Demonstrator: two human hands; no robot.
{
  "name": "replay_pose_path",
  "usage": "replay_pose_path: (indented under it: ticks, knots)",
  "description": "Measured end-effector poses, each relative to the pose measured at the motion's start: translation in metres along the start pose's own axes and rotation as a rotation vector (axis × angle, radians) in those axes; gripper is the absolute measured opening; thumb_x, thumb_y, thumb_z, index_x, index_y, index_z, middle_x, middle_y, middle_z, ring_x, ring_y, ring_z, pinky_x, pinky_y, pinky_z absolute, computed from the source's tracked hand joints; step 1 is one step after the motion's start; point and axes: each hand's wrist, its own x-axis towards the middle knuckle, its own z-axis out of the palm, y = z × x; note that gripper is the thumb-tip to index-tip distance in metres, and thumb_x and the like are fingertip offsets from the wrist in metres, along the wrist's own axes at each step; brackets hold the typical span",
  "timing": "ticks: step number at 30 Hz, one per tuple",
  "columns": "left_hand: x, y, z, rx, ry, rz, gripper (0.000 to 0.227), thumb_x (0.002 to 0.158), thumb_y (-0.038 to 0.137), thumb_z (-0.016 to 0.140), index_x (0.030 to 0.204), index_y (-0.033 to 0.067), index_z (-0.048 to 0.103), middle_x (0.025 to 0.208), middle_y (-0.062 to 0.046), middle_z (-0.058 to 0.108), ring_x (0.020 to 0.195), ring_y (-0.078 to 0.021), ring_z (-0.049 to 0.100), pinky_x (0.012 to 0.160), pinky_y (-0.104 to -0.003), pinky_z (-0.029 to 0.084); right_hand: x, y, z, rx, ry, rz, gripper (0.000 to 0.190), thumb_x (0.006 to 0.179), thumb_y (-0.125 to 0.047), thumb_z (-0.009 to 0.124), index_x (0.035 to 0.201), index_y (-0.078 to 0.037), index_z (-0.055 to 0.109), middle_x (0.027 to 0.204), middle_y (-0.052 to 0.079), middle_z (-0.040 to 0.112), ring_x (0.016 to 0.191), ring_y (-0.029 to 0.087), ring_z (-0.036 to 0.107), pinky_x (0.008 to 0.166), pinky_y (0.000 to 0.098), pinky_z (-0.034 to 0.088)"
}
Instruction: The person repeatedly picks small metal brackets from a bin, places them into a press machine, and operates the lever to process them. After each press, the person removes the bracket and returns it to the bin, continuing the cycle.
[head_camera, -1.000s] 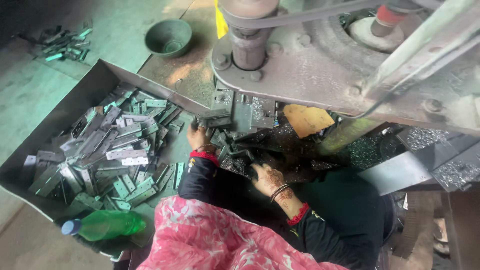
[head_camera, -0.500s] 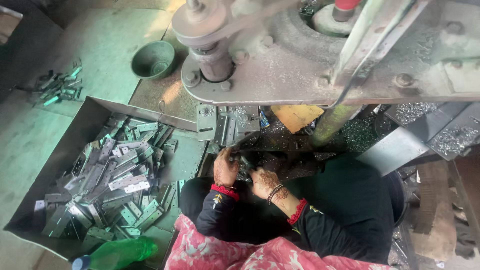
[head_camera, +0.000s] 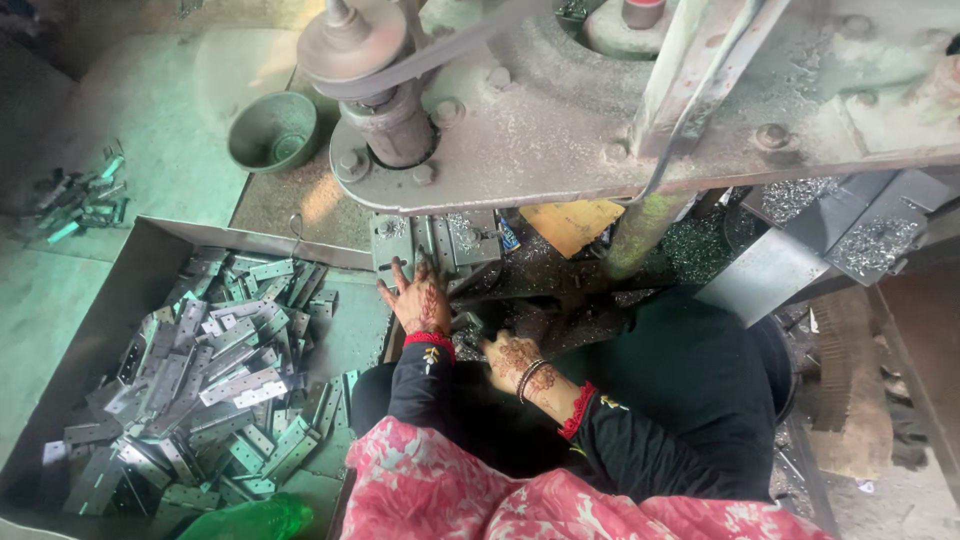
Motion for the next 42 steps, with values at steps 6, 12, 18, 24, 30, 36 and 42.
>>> replay_pose_path:
  ticks: [6,12,18,24,30,36,42]
  knots:
    - [0.02,0.003,0.014,0.038,-0.055,-0.001,0.05,0.099,0.033,0.045,0.148,0.0237,0.051,0.162,0.007,0.042,0.157,-0.0365,0.014,0.118,-0.074,0.005,-0.012,0.017,0.03,0.033,-0.008,0.055,0.05,0.088,-0.021,0.066,0.137,-0.018,0.058,0.119,0.023,0.062,0.101,0.041,0.069,0.084,0.0513,0.057]
    - [0.006,0.003,-0.014,-0.089,-0.016,-0.005,0.05,0.105,0.031,0.045,0.153,0.018,0.048,0.157,0.001,0.047,0.157,-0.0355,0.018,0.121,-0.07,0.005,-0.041,0.026,0.05,0.143,0.078,0.016,0.062,0.083,-0.022,0.069,0.143,-0.021,0.052,0.124,0.024,0.059,0.101,0.043,0.068,0.082,0.0507,0.058]
    - [0.024,0.004,-0.035,-0.164,-0.037,0.008,0.059,0.097,0.019,0.046,0.156,0.0193,0.043,0.154,0.001,0.049,0.154,-0.0335,0.018,0.12,-0.07,0.004,-0.013,0.018,0.019,0.069,-0.012,0.067,0.059,0.09,-0.027,0.069,0.145,-0.02,0.05,0.126,0.023,0.059,0.104,0.044,0.068,0.086,0.0521,0.057]
    - [0.043,0.004,-0.029,-0.15,-0.035,0.028,0.061,0.094,0.018,0.049,0.154,0.0193,0.045,0.155,0.001,0.049,0.155,-0.0337,0.02,0.121,-0.068,0.004,-0.033,0.018,0.037,0.133,0.031,0.061,0.061,0.083,-0.025,0.072,0.141,-0.021,0.052,0.13,0.024,0.057,0.105,0.044,0.066,0.085,0.0532,0.056]
    - [0.041,-0.004,-0.027,-0.118,-0.061,0.039,0.057,0.096,0.018,0.048,0.153,0.0256,0.048,0.157,0.002,0.049,0.156,-0.0342,0.02,0.122,-0.07,0.002,-0.032,0.019,0.037,0.154,0.024,0.07,0.06,0.084,-0.024,0.07,0.141,-0.021,0.054,0.126,0.024,0.059,0.104,0.044,0.067,0.088,0.0524,0.056]
    - [0.069,0.001,-0.033,-0.136,-0.106,-0.03,0.053,0.098,0.019,0.046,0.15,0.0265,0.049,0.155,0.004,0.049,0.156,-0.0336,0.018,0.121,-0.069,0.002,-0.012,0.02,0.026,0.138,0.045,0.043,0.059,0.087,-0.031,0.069,0.143,-0.019,0.053,0.12,0.021,0.064,0.106,0.042,0.068,0.089,0.0519,0.056]
    - [0.069,-0.004,-0.034,-0.14,-0.049,0.021,0.055,0.096,0.021,0.049,0.151,0.0235,0.048,0.156,0.002,0.048,0.154,-0.0336,0.019,0.121,-0.068,0.004,-0.041,0.022,0.048,0.168,0.003,0.084,0.063,0.085,-0.029,0.069,0.145,-0.023,0.051,0.129,0.022,0.057,0.103,0.043,0.067,0.087,0.0509,0.056]
